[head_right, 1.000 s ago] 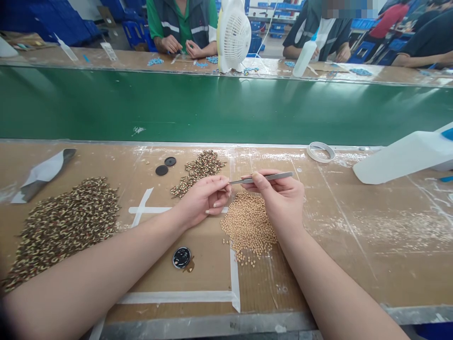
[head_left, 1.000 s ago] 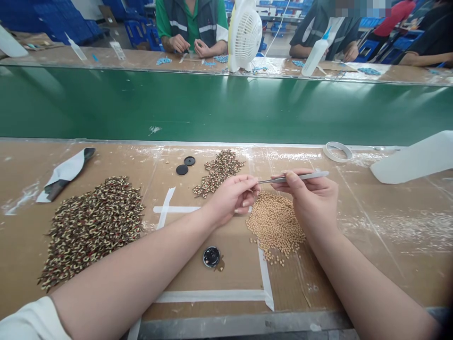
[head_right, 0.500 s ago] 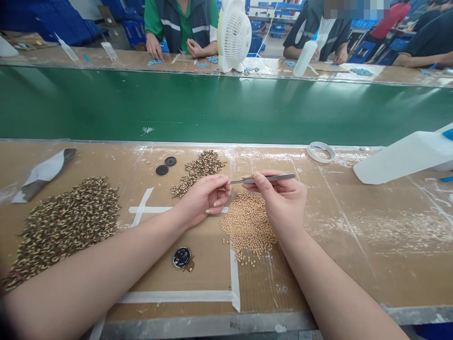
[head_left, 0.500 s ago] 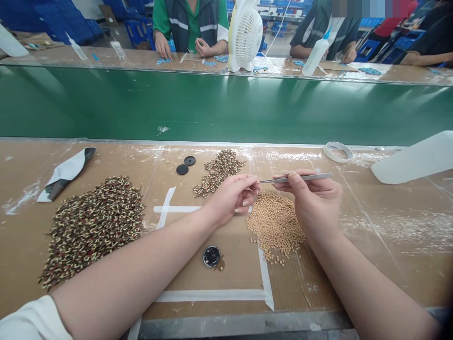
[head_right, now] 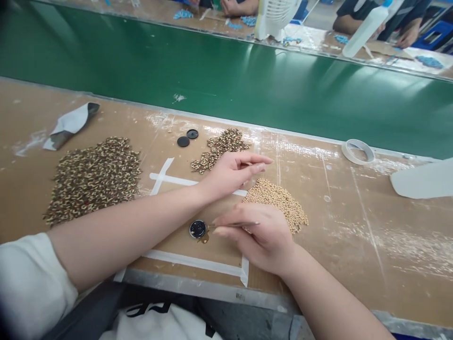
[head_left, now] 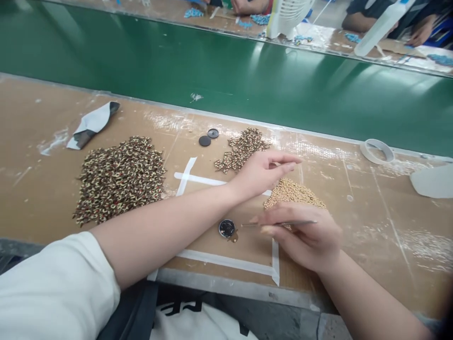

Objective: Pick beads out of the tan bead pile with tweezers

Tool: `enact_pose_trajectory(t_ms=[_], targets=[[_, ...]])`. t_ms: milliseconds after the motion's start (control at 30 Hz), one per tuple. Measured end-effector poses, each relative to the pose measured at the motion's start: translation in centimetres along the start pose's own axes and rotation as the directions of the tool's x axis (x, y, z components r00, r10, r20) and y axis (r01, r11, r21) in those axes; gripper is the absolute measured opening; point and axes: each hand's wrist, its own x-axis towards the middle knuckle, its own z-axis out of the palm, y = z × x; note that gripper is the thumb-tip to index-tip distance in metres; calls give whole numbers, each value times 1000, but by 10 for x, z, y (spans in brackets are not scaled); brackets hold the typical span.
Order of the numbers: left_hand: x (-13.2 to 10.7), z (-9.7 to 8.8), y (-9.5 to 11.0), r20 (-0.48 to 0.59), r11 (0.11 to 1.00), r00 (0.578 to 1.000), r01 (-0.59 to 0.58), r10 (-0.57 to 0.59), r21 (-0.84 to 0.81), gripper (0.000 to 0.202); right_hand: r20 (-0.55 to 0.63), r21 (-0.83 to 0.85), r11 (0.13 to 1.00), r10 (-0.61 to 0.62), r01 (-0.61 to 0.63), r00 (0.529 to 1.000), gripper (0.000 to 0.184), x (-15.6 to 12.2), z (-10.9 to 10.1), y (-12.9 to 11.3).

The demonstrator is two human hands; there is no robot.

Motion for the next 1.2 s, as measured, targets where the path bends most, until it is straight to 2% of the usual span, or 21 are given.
enact_pose_trajectory(t_ms=[100, 400, 600, 967, 1033, 1100, 1167, 1200], targets=[[1, 0, -3, -2, 998, 999, -48, 48, 38, 27, 101, -34, 998, -57, 61, 993, 21, 3, 10, -2], [8, 0, -15, 58, 985, 985, -163, 160, 55, 24, 164, -114, 987, -92, 112, 982, 22, 4, 19, 0], [8, -1, -20, 85, 987, 987, -144, 138, 77, 25, 187, -118, 986, -92, 115, 978, 24, 9, 20, 0], [12, 2, -26, 92, 984, 980, -176, 176, -1, 23, 209, -116, 988, -74, 100, 975, 23, 7, 21, 4], [12, 2, -25, 91, 987, 983, -161, 160, -3, 23, 203, -88, 992, -65, 85, 977, 25, 5, 20, 4], [12, 1, -24, 96, 987, 983, -159, 158, -1, 23, 157, -51, 999, -8, 16, 988, 26, 1, 16, 5], [12, 0, -23, 102, 985, 980, -175, 173, 6, 22, 34, 1, 995, 101, -101, 994, 23, -4, 10, 7], [12, 0, -22, 104, 983, 978, -183, 181, 13, 21, -63, 35, 987, 156, -154, 986, 19, -6, 6, 9]])
